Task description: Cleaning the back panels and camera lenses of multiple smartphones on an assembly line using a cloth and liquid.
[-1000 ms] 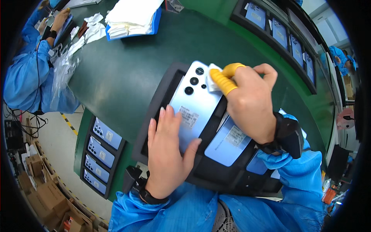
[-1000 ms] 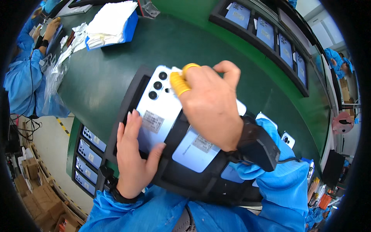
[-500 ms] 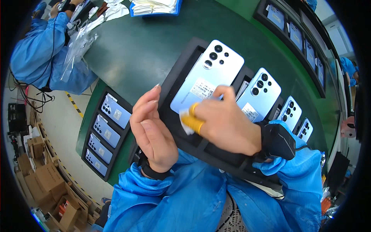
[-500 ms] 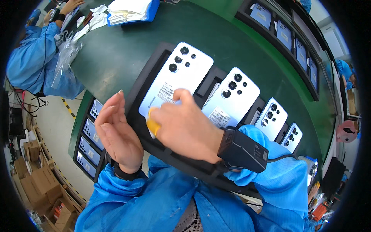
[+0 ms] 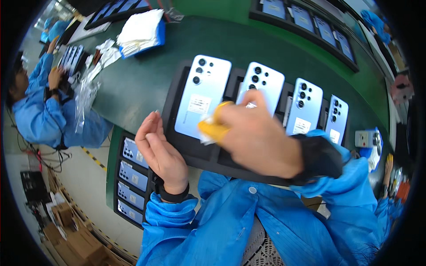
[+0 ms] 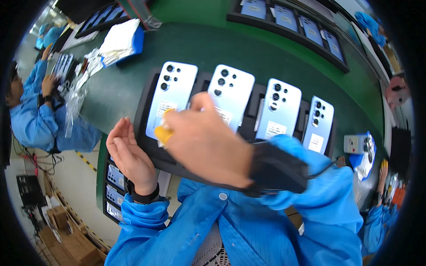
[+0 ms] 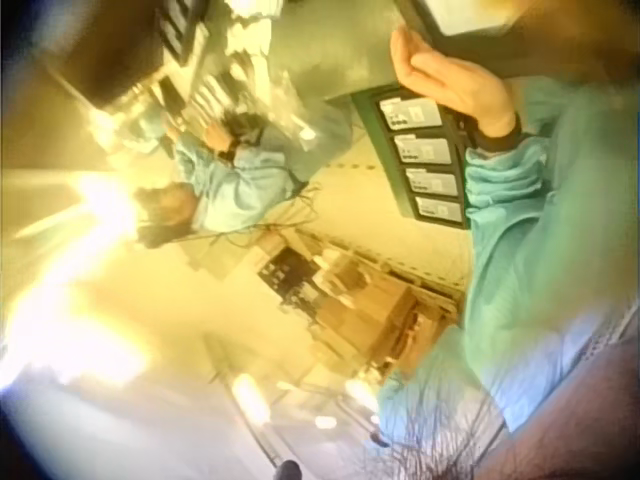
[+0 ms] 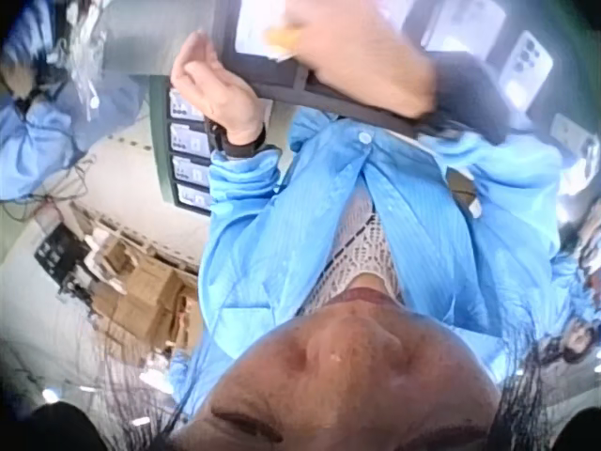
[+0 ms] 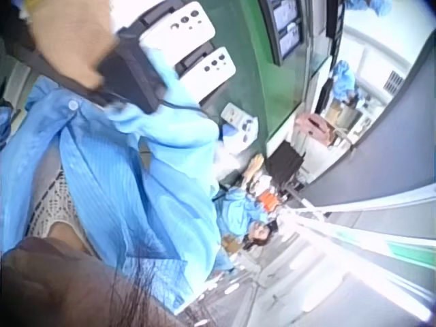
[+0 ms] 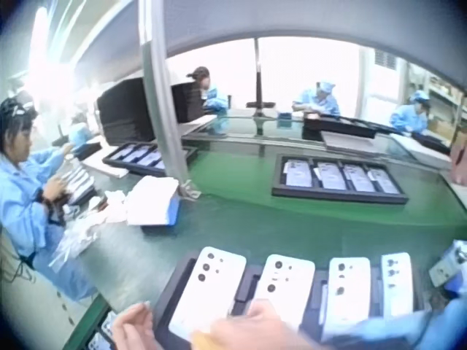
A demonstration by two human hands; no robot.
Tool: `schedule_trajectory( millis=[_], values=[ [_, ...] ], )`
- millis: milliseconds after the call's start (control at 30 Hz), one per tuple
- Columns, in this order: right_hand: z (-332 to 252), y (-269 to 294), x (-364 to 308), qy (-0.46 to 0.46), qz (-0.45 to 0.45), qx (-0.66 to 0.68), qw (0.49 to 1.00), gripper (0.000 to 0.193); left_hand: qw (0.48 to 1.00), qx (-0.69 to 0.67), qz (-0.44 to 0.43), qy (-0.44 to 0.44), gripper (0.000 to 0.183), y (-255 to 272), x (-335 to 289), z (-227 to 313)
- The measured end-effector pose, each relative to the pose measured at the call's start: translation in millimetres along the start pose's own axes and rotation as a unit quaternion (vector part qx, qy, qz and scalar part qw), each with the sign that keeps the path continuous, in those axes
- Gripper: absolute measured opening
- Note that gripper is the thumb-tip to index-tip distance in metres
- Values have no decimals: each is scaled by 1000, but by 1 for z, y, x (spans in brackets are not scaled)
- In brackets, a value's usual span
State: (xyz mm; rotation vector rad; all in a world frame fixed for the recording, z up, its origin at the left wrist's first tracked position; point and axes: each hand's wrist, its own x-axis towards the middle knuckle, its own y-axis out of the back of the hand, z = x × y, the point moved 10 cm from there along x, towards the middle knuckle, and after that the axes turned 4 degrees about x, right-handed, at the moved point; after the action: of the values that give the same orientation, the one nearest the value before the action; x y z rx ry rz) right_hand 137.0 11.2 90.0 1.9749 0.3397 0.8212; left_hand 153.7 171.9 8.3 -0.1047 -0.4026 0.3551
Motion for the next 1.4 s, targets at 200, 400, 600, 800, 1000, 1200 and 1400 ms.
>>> schedule_trajectory(
  millis=[200,400,600,800,1000,1200,1400],
  values=[
    [65,119,-115,-236,-5,-185,954,50,975,186,-93,72,33,-5,14,-4],
    [85,187,-294,-455,69,-360,811,36,918,313,-196,145,48,-10,34,-32],
    [64,156,-322,-497,140,-274,811,27,891,325,-249,195,50,-7,52,-46],
    [93,113,-354,-609,155,-109,770,29,847,273,-277,363,52,-12,44,-63],
    [89,113,-353,-565,233,-100,785,32,878,174,-294,335,44,-2,30,-65],
    [88,113,-355,-561,240,-115,784,31,898,153,-270,312,39,7,30,-57],
    [91,110,-357,-566,253,-83,780,31,905,127,-255,317,35,9,26,-55]
  ],
)
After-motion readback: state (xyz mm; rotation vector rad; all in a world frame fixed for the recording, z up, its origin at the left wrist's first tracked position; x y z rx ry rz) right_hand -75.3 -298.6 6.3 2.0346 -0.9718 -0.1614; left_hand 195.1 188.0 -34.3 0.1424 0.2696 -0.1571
